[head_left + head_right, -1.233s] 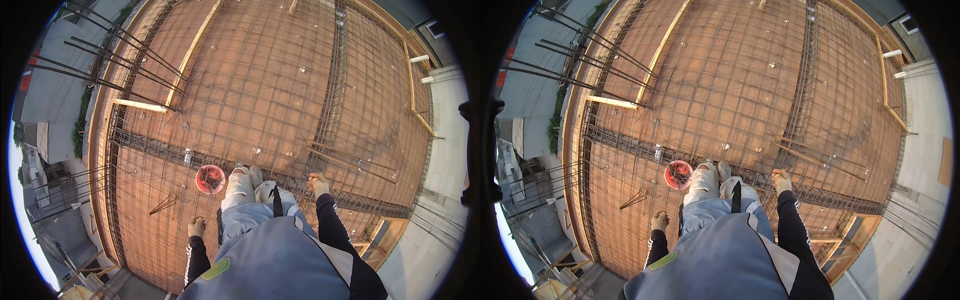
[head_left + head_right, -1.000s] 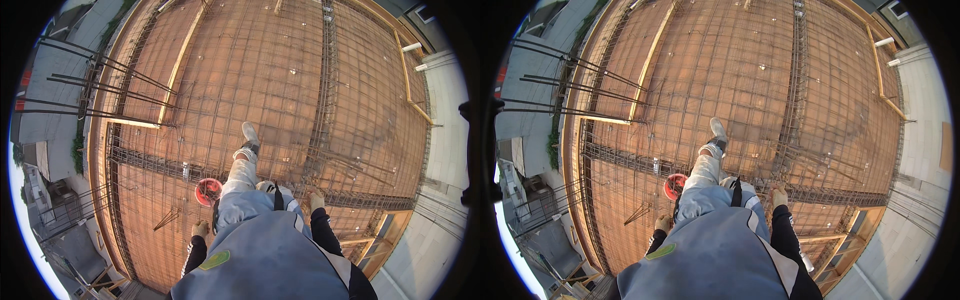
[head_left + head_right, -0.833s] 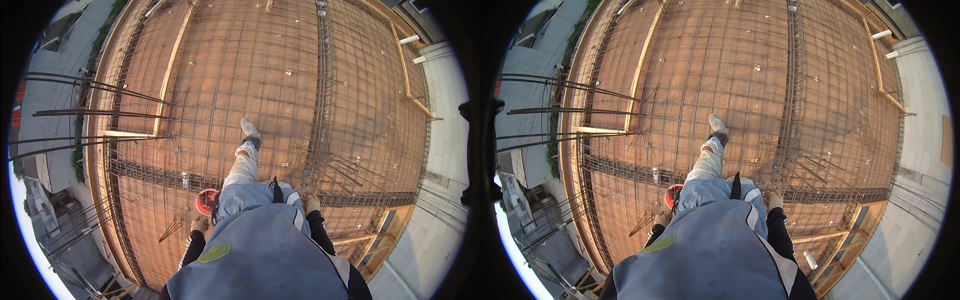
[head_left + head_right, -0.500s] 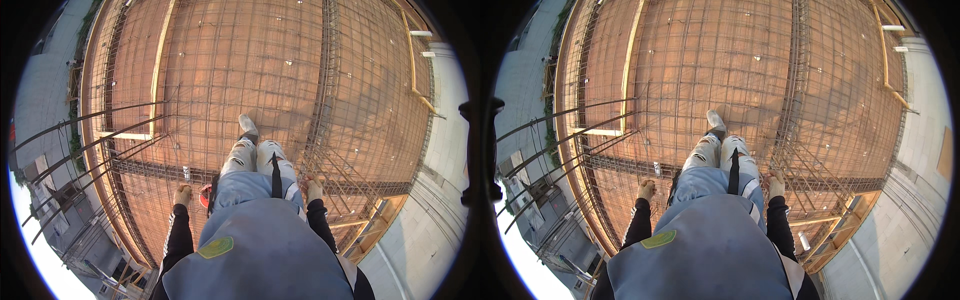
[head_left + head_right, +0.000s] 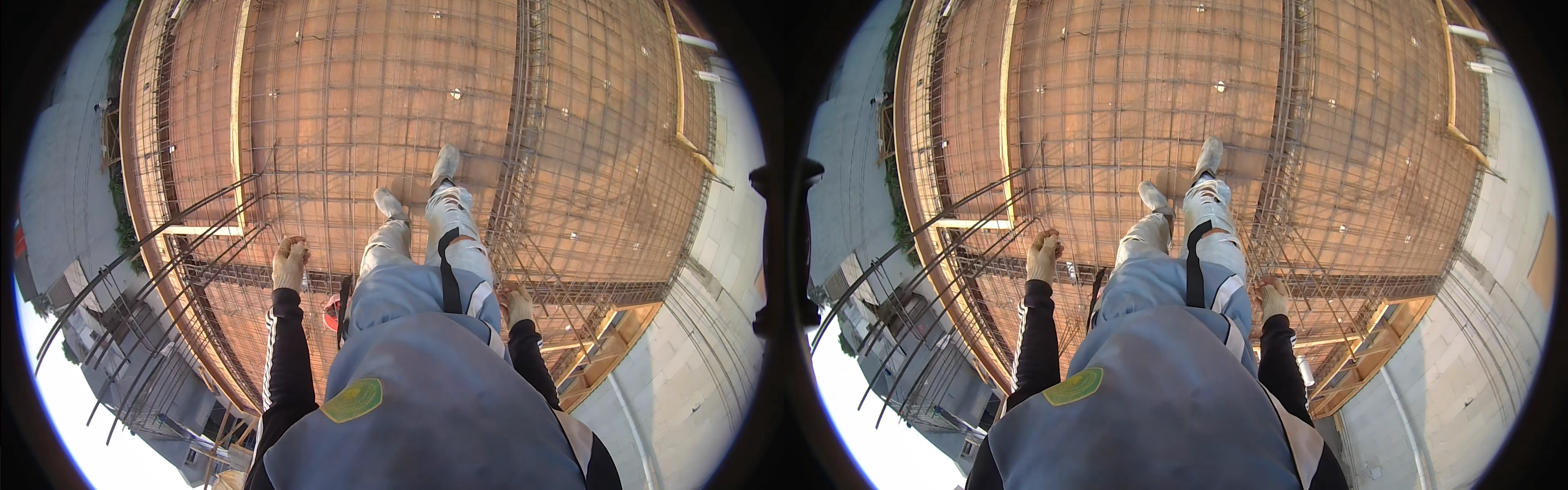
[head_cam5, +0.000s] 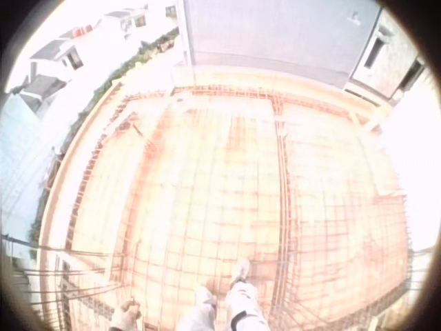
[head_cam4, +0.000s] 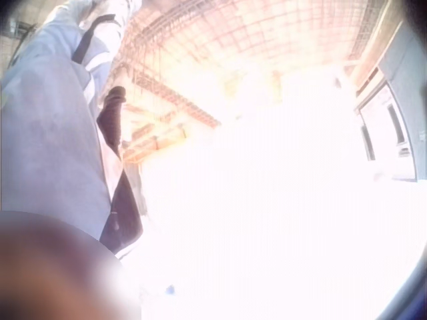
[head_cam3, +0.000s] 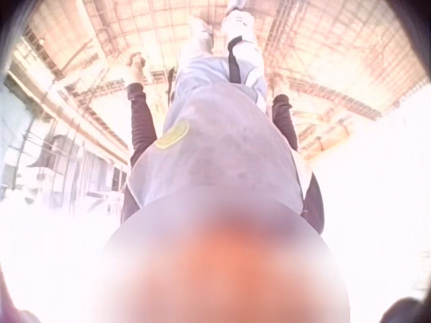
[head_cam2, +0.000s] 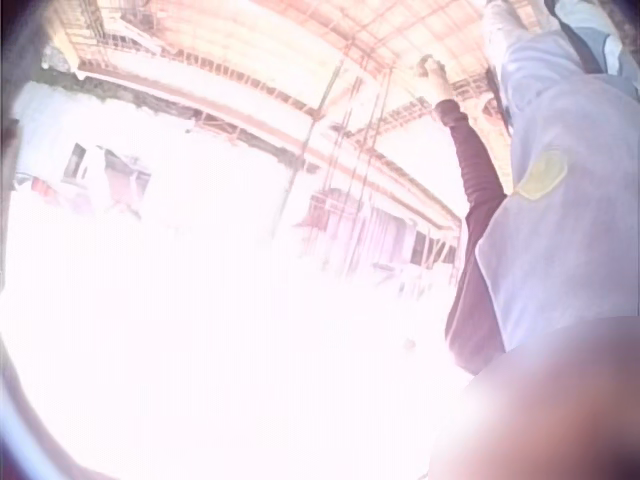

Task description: The person walks across a rebar grid on a construction site and uses a wooden plank to push and adjust wooden formwork pieces. The person repositions the plank several times to align the formwork sections.

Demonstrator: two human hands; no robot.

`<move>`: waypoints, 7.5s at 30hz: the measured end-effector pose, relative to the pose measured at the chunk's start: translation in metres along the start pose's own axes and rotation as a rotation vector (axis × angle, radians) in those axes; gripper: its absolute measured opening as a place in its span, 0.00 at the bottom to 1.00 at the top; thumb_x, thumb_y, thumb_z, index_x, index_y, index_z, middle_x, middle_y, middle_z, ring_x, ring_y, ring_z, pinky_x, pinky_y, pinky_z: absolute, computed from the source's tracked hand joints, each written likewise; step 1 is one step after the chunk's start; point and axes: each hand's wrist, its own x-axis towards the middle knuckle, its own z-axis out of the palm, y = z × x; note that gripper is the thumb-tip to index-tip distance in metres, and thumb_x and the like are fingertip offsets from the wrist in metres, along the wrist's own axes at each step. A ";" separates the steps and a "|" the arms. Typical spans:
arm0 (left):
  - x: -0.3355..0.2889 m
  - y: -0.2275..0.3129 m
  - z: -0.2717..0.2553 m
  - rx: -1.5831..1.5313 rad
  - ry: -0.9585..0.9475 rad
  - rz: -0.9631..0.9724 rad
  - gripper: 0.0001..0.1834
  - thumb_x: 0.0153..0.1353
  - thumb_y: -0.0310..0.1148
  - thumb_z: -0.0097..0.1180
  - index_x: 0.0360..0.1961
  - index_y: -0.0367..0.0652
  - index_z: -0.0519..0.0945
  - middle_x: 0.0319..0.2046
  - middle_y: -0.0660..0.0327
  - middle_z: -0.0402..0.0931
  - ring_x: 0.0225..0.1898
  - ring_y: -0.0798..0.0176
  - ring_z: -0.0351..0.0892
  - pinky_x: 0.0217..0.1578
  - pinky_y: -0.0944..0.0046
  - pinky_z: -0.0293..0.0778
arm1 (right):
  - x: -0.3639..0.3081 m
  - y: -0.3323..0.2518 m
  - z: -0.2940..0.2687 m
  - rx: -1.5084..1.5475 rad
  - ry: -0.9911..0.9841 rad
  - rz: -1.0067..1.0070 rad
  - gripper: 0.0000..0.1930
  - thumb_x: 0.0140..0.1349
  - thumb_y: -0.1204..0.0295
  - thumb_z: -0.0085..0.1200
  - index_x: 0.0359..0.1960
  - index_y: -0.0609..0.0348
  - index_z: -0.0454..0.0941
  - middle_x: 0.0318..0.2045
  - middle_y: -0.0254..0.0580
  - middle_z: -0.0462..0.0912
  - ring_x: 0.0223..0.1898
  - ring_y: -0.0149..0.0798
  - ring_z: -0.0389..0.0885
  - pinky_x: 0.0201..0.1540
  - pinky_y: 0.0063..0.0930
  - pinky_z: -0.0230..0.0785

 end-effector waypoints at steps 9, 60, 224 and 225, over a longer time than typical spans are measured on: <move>-0.033 -0.001 0.095 0.211 -0.103 -0.298 0.09 0.68 0.34 0.56 0.40 0.40 0.80 0.28 0.66 0.77 0.29 0.73 0.75 0.32 0.69 0.72 | 0.046 -0.139 -0.019 -0.017 0.035 -0.015 0.14 0.70 0.77 0.47 0.53 0.56 0.80 0.37 0.28 0.81 0.36 0.31 0.85 0.29 0.21 0.73; 0.092 0.403 0.718 -0.850 0.702 -0.874 0.22 0.64 0.47 0.54 0.46 0.40 0.84 0.46 0.41 0.85 0.53 0.41 0.85 0.54 0.48 0.76 | 0.175 -1.157 0.634 -1.418 -0.438 -0.475 0.12 0.72 0.54 0.55 0.49 0.41 0.83 0.40 0.25 0.85 0.35 0.33 0.85 0.30 0.31 0.76; 0.126 0.499 0.868 -1.041 0.570 -0.972 0.08 0.66 0.31 0.58 0.42 0.38 0.80 0.28 0.61 0.79 0.27 0.65 0.82 0.32 0.64 0.78 | 0.564 -1.089 0.857 -1.394 -0.647 -0.300 0.15 0.72 0.59 0.56 0.58 0.40 0.79 0.50 0.30 0.83 0.44 0.35 0.83 0.43 0.38 0.75; 0.127 0.494 0.869 -1.039 0.585 -1.003 0.08 0.66 0.30 0.58 0.42 0.38 0.80 0.28 0.61 0.79 0.27 0.64 0.82 0.33 0.64 0.79 | 0.590 -1.073 0.879 -1.362 -0.603 -0.309 0.15 0.72 0.59 0.56 0.58 0.40 0.79 0.51 0.30 0.82 0.44 0.36 0.82 0.43 0.38 0.75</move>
